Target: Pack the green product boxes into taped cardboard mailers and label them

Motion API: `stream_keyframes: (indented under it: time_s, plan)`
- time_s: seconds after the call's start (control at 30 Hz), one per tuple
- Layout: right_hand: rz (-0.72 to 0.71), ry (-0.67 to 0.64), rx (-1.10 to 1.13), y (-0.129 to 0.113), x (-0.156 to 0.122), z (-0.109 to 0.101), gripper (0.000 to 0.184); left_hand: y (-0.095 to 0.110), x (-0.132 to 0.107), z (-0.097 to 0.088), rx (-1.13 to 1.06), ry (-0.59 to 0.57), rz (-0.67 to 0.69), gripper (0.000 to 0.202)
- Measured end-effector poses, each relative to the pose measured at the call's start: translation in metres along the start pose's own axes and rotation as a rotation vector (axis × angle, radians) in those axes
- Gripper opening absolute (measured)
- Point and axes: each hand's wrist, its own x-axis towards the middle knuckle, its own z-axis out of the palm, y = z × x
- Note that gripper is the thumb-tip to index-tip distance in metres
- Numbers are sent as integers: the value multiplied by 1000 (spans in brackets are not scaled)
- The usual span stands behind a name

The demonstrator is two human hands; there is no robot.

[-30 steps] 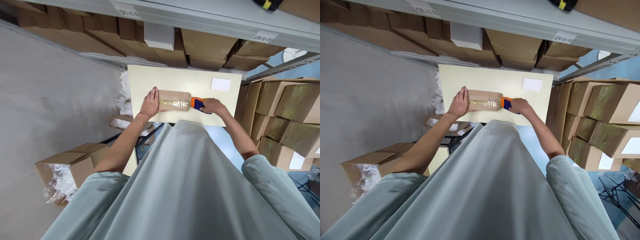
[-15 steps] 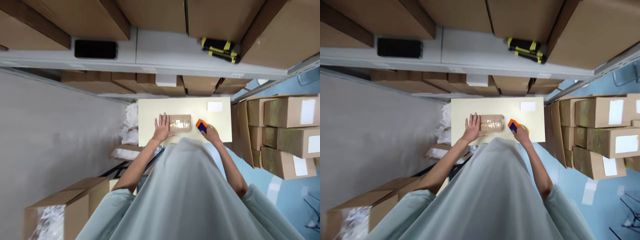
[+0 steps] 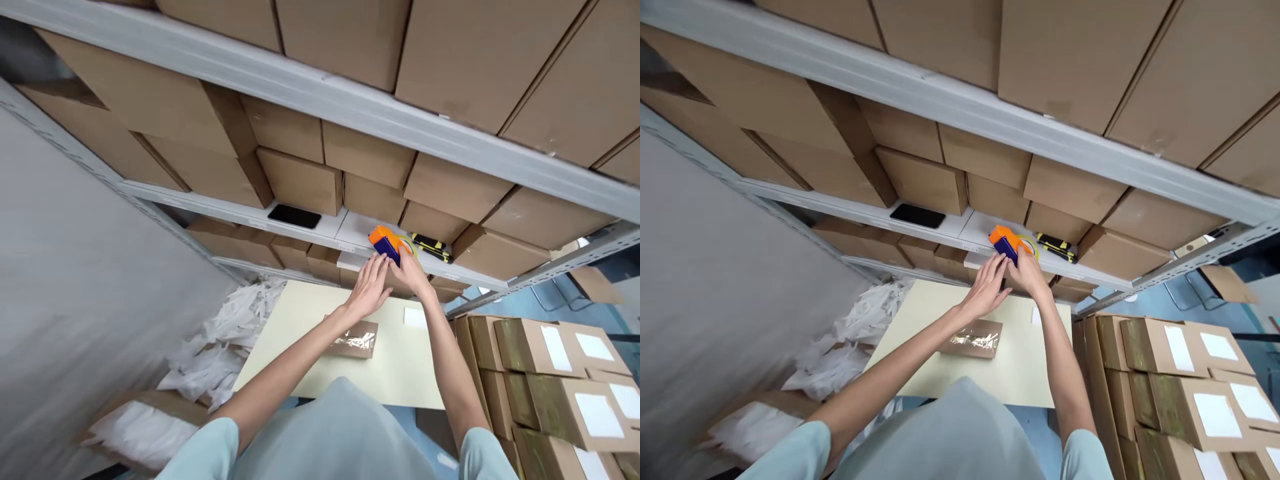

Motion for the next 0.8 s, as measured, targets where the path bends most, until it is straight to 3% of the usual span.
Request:
stream_keyframes:
  time_s: [0.1, 0.2, 0.3, 0.4, 0.5, 0.57, 0.6, 0.7, 0.8]
  plan:
    - [-22, -70, -192, -19, 49, -19, 41, -13, 29, -18, -5, -26, -99, 87]
    - [11, -168, -316, -31, 82, -23, 41, -19, 27, -21, -12, -51, -146, 83]
    - [33, -221, -342, -33, 99, -20, 41, -28, -1, -16, -26, -64, -186, 76]
    - [23, -197, -352, -21, 95, -12, 49, -49, -47, -9, -50, -103, -290, 71]
    - [-78, 70, -275, 3, 57, 20, 61, -77, -112, -1, -84, -154, -486, 72]
    - [-112, 234, -158, 21, 7, 61, 64, -90, -160, 4, -104, -191, -672, 72]
    - [-86, 251, -99, 27, -23, 88, 66, -93, -183, 5, -112, -208, -774, 70]
    - [126, 84, 58, 30, -121, 173, 81, -90, -234, 12, -137, -247, -1009, 63]
    - [388, -127, 200, 16, -187, 243, 107, -75, -248, 26, -174, -287, -1019, 55]
